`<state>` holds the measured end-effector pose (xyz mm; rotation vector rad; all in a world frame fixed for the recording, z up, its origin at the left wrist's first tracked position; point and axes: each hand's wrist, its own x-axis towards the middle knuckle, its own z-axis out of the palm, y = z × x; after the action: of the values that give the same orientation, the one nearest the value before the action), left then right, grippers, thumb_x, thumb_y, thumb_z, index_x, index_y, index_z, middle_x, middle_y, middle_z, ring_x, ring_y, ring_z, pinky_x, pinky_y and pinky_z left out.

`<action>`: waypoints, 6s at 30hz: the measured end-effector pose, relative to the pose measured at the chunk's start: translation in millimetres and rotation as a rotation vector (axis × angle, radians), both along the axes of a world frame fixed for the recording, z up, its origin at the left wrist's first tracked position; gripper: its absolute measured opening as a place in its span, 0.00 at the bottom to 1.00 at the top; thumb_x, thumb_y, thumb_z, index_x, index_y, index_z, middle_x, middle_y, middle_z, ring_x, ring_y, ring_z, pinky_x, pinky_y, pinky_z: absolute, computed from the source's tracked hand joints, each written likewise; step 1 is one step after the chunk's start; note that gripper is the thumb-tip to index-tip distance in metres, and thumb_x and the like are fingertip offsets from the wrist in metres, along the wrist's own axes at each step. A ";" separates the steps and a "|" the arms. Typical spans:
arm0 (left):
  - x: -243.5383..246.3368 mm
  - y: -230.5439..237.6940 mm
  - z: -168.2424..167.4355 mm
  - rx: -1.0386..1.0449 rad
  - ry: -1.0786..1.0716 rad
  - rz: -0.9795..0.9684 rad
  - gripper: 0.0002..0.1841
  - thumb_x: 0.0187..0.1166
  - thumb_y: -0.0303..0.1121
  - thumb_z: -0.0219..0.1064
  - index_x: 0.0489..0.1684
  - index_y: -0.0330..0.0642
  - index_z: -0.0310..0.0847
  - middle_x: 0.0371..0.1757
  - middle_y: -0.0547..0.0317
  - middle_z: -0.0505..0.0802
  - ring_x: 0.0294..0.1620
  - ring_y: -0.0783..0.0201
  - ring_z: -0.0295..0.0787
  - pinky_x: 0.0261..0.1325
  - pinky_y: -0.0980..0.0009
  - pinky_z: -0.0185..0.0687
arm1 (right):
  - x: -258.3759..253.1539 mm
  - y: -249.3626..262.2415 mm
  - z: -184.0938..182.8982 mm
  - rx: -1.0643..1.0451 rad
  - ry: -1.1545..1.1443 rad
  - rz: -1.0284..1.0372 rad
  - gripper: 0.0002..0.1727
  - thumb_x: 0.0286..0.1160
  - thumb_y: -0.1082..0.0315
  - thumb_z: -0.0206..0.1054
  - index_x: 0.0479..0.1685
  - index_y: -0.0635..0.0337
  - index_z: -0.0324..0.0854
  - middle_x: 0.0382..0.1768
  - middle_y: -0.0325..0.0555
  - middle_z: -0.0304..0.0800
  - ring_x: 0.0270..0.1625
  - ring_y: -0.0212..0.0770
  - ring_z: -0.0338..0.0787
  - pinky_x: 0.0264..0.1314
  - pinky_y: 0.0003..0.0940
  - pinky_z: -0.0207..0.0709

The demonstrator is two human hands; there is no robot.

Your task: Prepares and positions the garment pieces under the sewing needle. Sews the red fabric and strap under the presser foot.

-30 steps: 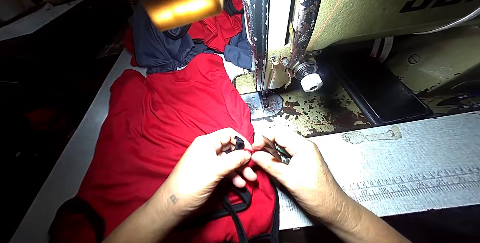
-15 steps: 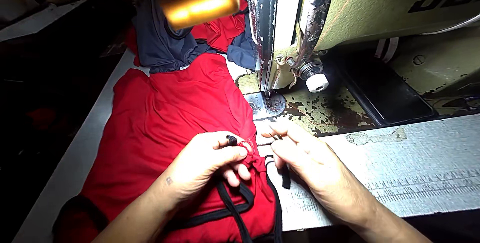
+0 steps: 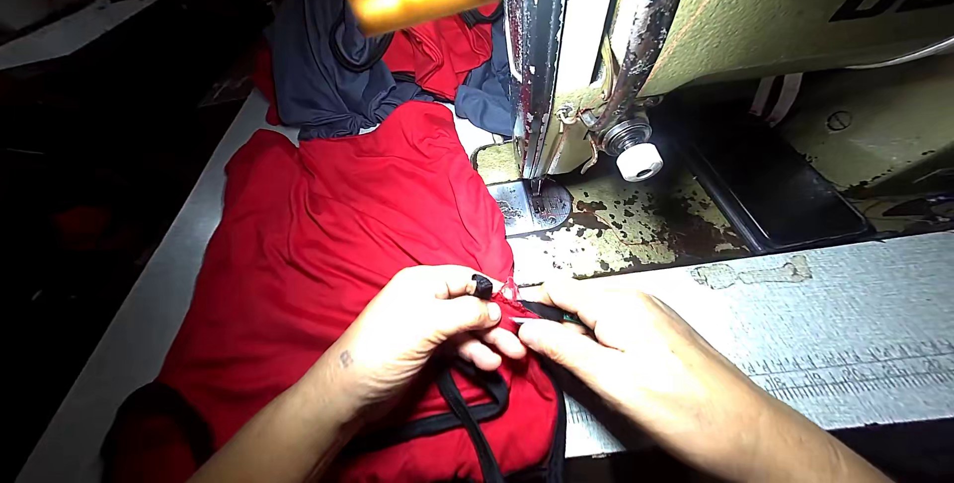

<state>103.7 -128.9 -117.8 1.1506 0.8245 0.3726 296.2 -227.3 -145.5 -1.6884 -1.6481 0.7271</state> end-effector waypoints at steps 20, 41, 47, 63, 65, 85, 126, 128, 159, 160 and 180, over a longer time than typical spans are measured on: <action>0.1 1.8 -2.5 -0.129 -0.091 -0.042 0.11 0.82 0.20 0.52 0.34 0.38 0.80 0.29 0.48 0.95 0.28 0.66 0.96 0.34 0.79 0.90 | 4.1 6.1 -7.4 0.003 0.089 0.028 0.17 0.76 0.41 0.62 0.26 0.37 0.84 0.16 0.18 0.72 0.22 0.16 0.73 0.23 0.21 0.62; -0.6 2.0 -2.3 -0.104 -0.113 -0.094 0.15 0.84 0.21 0.52 0.31 0.39 0.84 0.30 0.51 0.96 0.29 0.68 0.96 0.36 0.79 0.91 | 4.8 7.7 -5.8 0.054 0.074 0.061 0.17 0.75 0.41 0.63 0.24 0.35 0.82 0.14 0.17 0.72 0.19 0.15 0.72 0.19 0.18 0.60; -2.2 3.1 -2.3 -0.105 -0.129 -0.123 0.13 0.83 0.20 0.56 0.31 0.38 0.86 0.29 0.53 0.95 0.30 0.69 0.95 0.38 0.78 0.92 | 5.8 11.5 2.0 0.056 0.019 0.100 0.14 0.75 0.41 0.63 0.25 0.33 0.84 0.16 0.15 0.74 0.21 0.13 0.75 0.21 0.18 0.62; 0.1 -0.1 2.8 0.028 0.011 -0.113 0.12 0.85 0.21 0.53 0.39 0.36 0.85 0.31 0.51 0.96 0.30 0.67 0.97 0.37 0.77 0.92 | 11.0 11.1 -2.0 0.113 0.381 -0.042 0.15 0.83 0.55 0.61 0.28 0.42 0.87 0.17 0.24 0.75 0.19 0.19 0.73 0.19 0.16 0.64; -1.5 -0.4 6.9 0.093 0.050 -0.074 0.11 0.87 0.21 0.53 0.42 0.36 0.84 0.32 0.49 0.96 0.29 0.65 0.96 0.35 0.77 0.92 | 22.2 12.9 -1.5 0.181 0.338 -0.233 0.17 0.86 0.59 0.59 0.24 0.44 0.78 0.13 0.27 0.65 0.13 0.22 0.62 0.14 0.16 0.53; -17.9 0.0 5.5 0.852 0.086 -0.082 0.06 0.72 0.34 0.70 0.42 0.53 0.89 0.38 0.68 0.94 0.34 0.74 0.91 0.35 0.80 0.88 | -16.1 -3.1 0.1 0.131 0.581 -0.094 0.02 0.73 0.65 0.70 0.37 0.50 0.87 0.26 0.28 0.84 0.26 0.18 0.80 0.28 0.12 0.73; -5.5 9.5 0.5 1.610 0.207 -0.198 0.06 0.78 0.32 0.66 0.34 0.48 0.88 0.37 0.66 0.78 0.38 0.81 0.74 0.38 0.92 0.67 | -15.7 6.1 4.6 0.158 0.553 -0.149 0.08 0.76 0.69 0.65 0.29 0.50 0.83 0.17 0.30 0.77 0.16 0.20 0.73 0.17 0.13 0.66; -6.4 9.4 0.4 1.644 0.237 -0.199 0.07 0.79 0.33 0.66 0.39 0.48 0.92 0.37 0.65 0.78 0.36 0.80 0.73 0.36 0.90 0.66 | -14.9 6.6 5.0 0.159 0.547 -0.148 0.08 0.78 0.69 0.64 0.29 0.50 0.84 0.19 0.31 0.77 0.16 0.21 0.73 0.17 0.13 0.66; -10.4 14.3 -2.3 1.760 0.097 -0.108 0.06 0.78 0.31 0.70 0.34 0.45 0.94 0.32 0.62 0.80 0.38 0.74 0.75 0.39 0.85 0.67 | -11.4 15.2 5.0 0.195 0.418 -0.031 0.10 0.78 0.68 0.64 0.35 0.47 0.90 0.29 0.27 0.87 0.33 0.20 0.86 0.33 0.15 0.79; -10.5 14.2 -2.1 1.767 0.103 -0.111 0.06 0.79 0.31 0.70 0.35 0.45 0.94 0.30 0.63 0.79 0.37 0.74 0.74 0.38 0.84 0.66 | -11.6 15.2 5.3 0.176 0.422 -0.036 0.08 0.78 0.65 0.66 0.33 0.46 0.90 0.26 0.26 0.85 0.29 0.20 0.83 0.30 0.14 0.77; -12.2 15.1 -1.9 1.690 0.033 -0.117 0.04 0.79 0.31 0.71 0.36 0.46 0.91 0.37 0.63 0.80 0.43 0.77 0.75 0.45 0.87 0.68 | -13.2 16.4 4.6 0.194 0.503 0.008 0.09 0.80 0.68 0.64 0.34 0.51 0.88 0.29 0.31 0.86 0.33 0.22 0.86 0.34 0.15 0.79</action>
<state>91.5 -113.8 -119.7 2.7318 0.3118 1.0266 283.0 -210.9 -141.0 -1.2365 -1.3202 0.8795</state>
